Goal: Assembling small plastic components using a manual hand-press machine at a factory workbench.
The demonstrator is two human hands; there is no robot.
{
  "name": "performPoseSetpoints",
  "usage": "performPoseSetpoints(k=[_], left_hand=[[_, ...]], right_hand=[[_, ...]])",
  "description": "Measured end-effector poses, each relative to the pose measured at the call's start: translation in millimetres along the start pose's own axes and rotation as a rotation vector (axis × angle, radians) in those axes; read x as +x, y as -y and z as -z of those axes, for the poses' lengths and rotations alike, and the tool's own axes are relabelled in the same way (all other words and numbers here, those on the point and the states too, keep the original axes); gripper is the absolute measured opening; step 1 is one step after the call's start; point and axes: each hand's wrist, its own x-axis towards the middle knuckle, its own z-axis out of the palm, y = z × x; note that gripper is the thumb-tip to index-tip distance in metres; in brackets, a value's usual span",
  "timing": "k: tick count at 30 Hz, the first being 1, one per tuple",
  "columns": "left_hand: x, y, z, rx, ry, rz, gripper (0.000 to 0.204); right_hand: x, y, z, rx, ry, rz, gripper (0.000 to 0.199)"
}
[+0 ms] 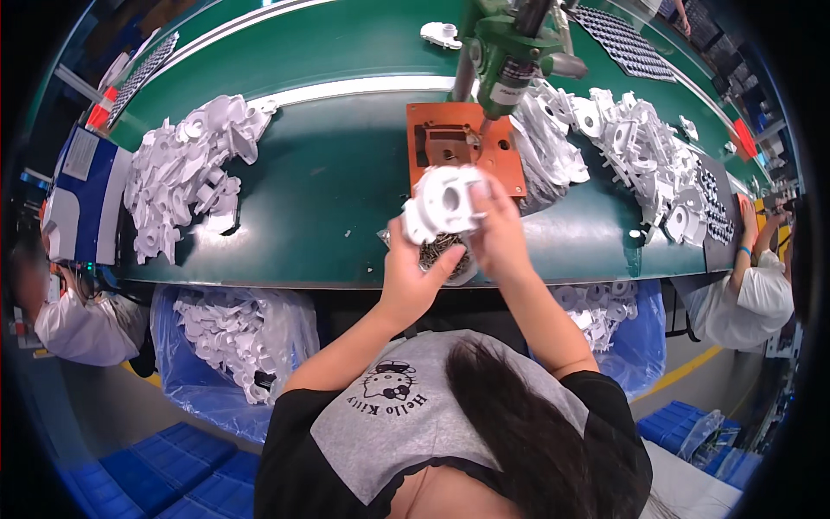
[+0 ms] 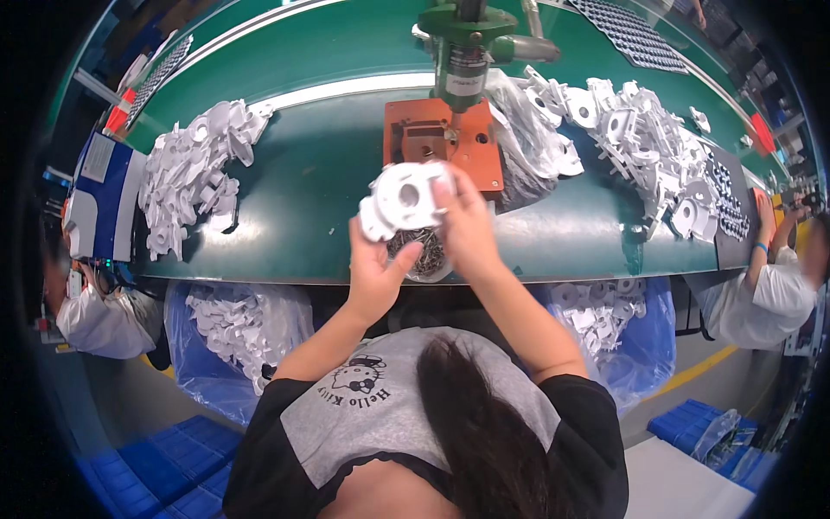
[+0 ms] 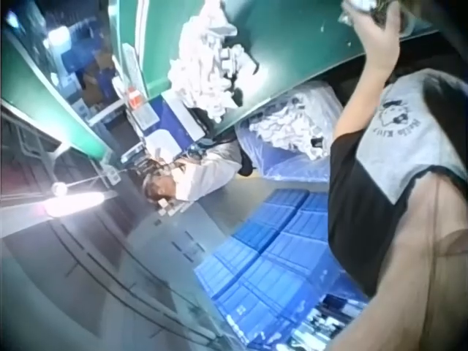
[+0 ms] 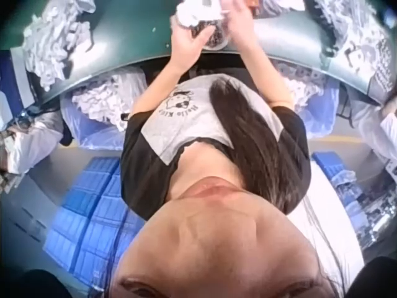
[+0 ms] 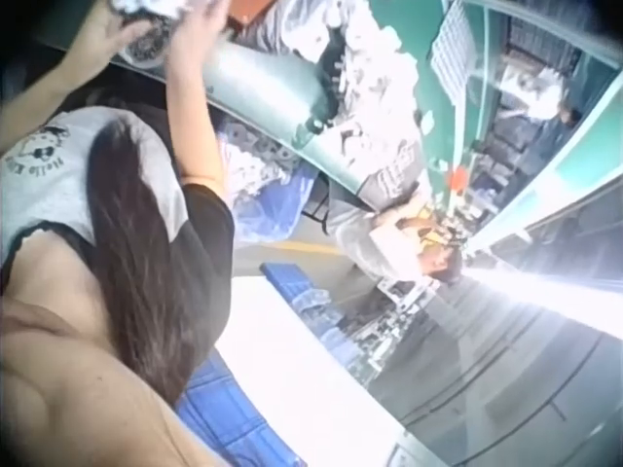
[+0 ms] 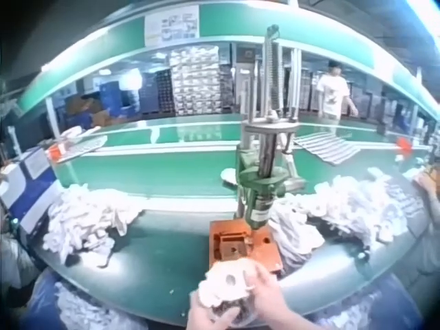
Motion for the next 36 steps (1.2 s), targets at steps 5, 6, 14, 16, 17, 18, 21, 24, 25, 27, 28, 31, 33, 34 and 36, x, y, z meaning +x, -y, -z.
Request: performPoseSetpoints(k=[5, 6, 14, 16, 17, 18, 21, 24, 25, 27, 28, 31, 33, 34, 36], left_hand=[[25.0, -11.3, 0.6, -0.054, -0.08, -0.094, 0.033], [31.8, -13.4, 1.2, -0.078, -0.057, -0.058, 0.028], [103.0, -7.9, 9.4, 1.078, 0.149, -0.701, 0.018], [115.6, 7.5, 0.8, 1.14, 0.165, -0.752, 0.016], [121.0, 14.0, -3.7, 1.206, 0.175, -0.799, 0.014], [124.6, 17.9, -5.5, 1.201, 0.197, -0.759, 0.014], [129.1, 21.5, -7.7, 1.187, 0.33, -0.696, 0.014], [134.3, 16.5, 5.7, 1.037, 0.499, -0.531, 0.016], [133.7, 20.3, 9.1, 1.04, 0.5, -0.525, 0.016], [133.6, 26.1, 13.0, 0.987, 0.493, -0.5, 0.019], [133.7, 28.0, 14.4, 0.989, 0.492, -0.499, 0.019], [130.9, 29.0, 11.4, 0.966, 0.488, -0.462, 0.019], [125.5, 32.1, 7.5, 0.969, 0.411, -0.506, 0.019], [124.1, 31.8, 6.3, 0.97, 0.409, -0.505, 0.019], [122.0, 31.0, 5.0, 0.942, 0.383, -0.512, 0.019]], right_hand=[[-8.0, -6.7, 19.5, -0.15, 0.169, -0.052, 0.036], [-10.0, 3.3, 20.0, -0.288, 0.242, -0.08, 0.035], [57.5, 74.1, 85.0, -1.235, -0.22, 0.723, 0.02], [85.1, 77.8, 114.9, -1.453, -0.116, 0.76, 0.021], [95.9, 77.6, 124.2, -1.669, 0.004, 0.789, 0.023], [105.8, 75.1, 127.1, -1.666, 0.001, 0.792, 0.023], [131.7, 71.4, 136.9, -1.645, 0.099, 0.481, 0.024], [139.4, 74.1, 133.7, -1.741, 0.169, 0.492, 0.025], [139.6, 77.3, 130.3, -1.681, 0.186, 0.402, 0.023], [140.1, 79.4, 125.8, -1.62, 0.201, 0.318, 0.021], [142.0, 76.7, 127.9, -1.625, 0.206, 0.341, 0.02], [142.8, 74.1, 130.7, -1.652, 0.18, 0.363, 0.02], [144.0, 73.0, 132.4, -1.673, 0.152, 0.366, 0.02], [144.5, 71.7, 135.7, -1.606, 0.083, 0.469, 0.019], [137.7, 77.3, 127.0, -1.423, -0.034, 0.561, 0.019]])
